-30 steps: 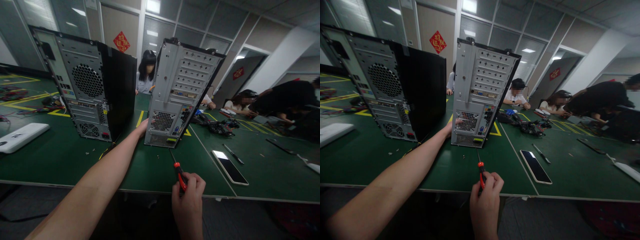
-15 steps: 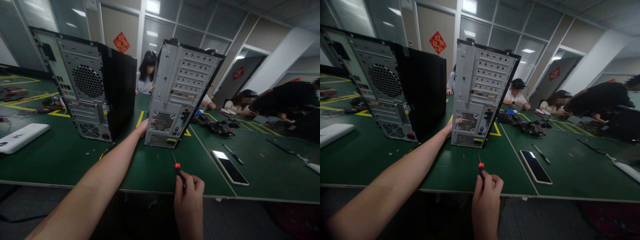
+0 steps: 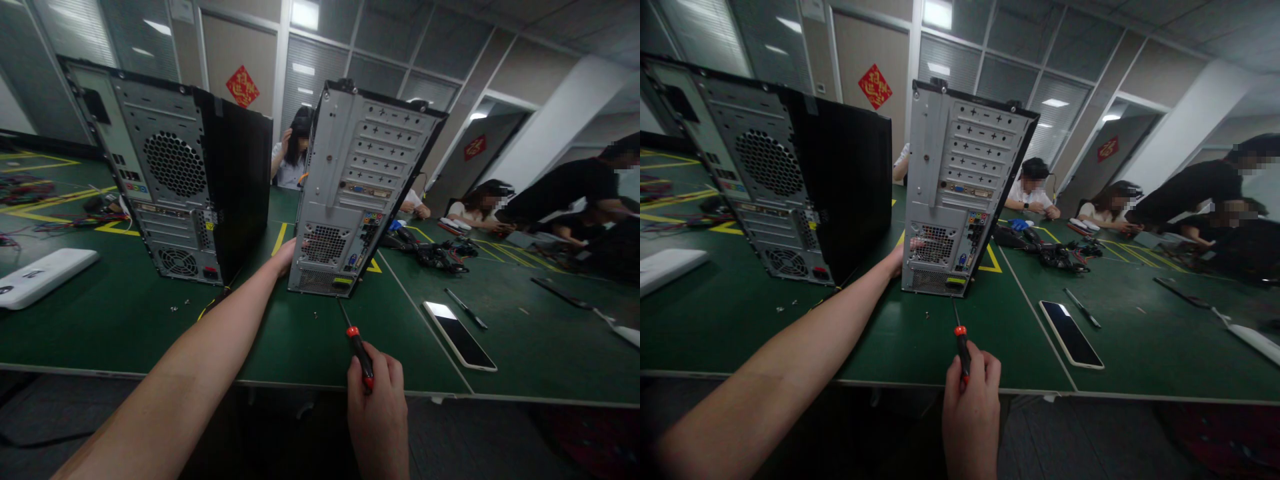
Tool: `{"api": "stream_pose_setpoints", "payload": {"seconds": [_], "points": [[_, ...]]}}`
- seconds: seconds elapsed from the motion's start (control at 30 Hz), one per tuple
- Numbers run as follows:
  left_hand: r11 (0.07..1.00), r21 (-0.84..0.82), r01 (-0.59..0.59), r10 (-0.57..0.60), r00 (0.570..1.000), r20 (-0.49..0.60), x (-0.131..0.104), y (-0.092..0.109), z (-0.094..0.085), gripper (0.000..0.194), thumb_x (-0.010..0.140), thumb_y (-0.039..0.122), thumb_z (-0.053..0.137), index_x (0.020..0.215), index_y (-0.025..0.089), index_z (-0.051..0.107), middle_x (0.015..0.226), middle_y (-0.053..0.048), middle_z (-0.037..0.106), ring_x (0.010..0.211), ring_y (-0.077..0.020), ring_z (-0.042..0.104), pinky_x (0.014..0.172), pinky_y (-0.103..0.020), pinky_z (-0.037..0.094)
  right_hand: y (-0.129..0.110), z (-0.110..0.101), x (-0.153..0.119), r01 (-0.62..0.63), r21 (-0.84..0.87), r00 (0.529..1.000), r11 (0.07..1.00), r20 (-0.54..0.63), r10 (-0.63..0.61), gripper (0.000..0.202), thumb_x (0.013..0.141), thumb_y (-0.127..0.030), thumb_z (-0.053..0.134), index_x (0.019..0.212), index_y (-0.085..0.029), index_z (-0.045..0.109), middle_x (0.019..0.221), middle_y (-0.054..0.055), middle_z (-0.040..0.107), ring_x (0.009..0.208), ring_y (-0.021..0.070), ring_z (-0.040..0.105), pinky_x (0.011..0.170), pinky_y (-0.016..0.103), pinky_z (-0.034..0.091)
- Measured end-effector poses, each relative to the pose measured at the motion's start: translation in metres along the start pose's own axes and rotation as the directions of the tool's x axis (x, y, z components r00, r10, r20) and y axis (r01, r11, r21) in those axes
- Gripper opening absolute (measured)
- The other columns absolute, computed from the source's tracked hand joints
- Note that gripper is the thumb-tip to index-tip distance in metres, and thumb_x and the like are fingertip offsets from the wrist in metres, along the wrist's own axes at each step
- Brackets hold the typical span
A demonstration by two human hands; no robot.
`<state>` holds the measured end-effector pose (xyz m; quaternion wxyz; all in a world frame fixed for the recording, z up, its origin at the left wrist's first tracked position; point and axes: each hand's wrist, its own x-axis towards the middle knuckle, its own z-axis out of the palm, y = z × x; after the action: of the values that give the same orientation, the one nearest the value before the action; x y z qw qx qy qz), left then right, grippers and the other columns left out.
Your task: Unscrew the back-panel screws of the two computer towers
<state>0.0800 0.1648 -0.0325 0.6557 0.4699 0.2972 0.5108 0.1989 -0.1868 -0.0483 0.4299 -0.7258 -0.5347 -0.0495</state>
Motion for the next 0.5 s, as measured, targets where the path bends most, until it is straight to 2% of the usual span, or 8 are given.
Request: {"api": "stream_pose_setpoints", "payload": {"seconds": [0.27, 0.33, 0.5], "points": [[0.999, -0.039, 0.033, -0.033, 0.999, 0.017, 0.0003, 0.0009, 0.0033, 0.039, 0.071, 0.033, 0.087, 0.106, 0.017, 0.078, 0.091, -0.007, 0.081, 0.091, -0.0259, 0.079, 0.091, -0.04, 0.062, 0.0044, -0.0012, 0.0028, 0.01, -0.002, 1.0, 1.0, -0.006, -0.01, 0.043, 0.112, -0.05, 0.04, 0.125, -0.02, 0.068, 0.11, 0.012, 0.068, 0.093, 0.0258, 0.072, 0.077, 0.039, 0.061], [0.999, -0.035, 0.029, -0.029, 0.999, 0.013, 0.0001, 0.0011, 0.0036, 0.04, 0.072, 0.033, 0.086, 0.109, 0.018, 0.078, 0.094, -0.007, 0.081, 0.091, -0.0254, 0.079, 0.092, -0.04, 0.062, 0.0037, -0.0006, 0.0026, 0.015, 0.003, 1.0, 1.0, -0.018, -0.015, 0.041, 0.111, -0.049, 0.041, 0.121, -0.02, 0.069, 0.111, 0.012, 0.064, 0.094, 0.0256, 0.071, 0.08, 0.041, 0.061], [0.999, -0.023, 0.038, -0.038, 0.999, 0.03, -0.0008, 0.0014, 0.0011, 0.043, 0.072, 0.034, 0.086, 0.112, 0.019, 0.077, 0.097, -0.007, 0.082, 0.092, -0.026, 0.079, 0.094, -0.042, 0.062, 0.0022, 0.0018, -0.0009, 0.019, 0.002, 0.999, 1.0, -0.035, -0.019, 0.033, 0.105, -0.037, 0.05, 0.125, -0.017, 0.066, 0.121, 0.015, 0.053, 0.093, 0.0242, 0.069, 0.074, 0.039, 0.062]]}}
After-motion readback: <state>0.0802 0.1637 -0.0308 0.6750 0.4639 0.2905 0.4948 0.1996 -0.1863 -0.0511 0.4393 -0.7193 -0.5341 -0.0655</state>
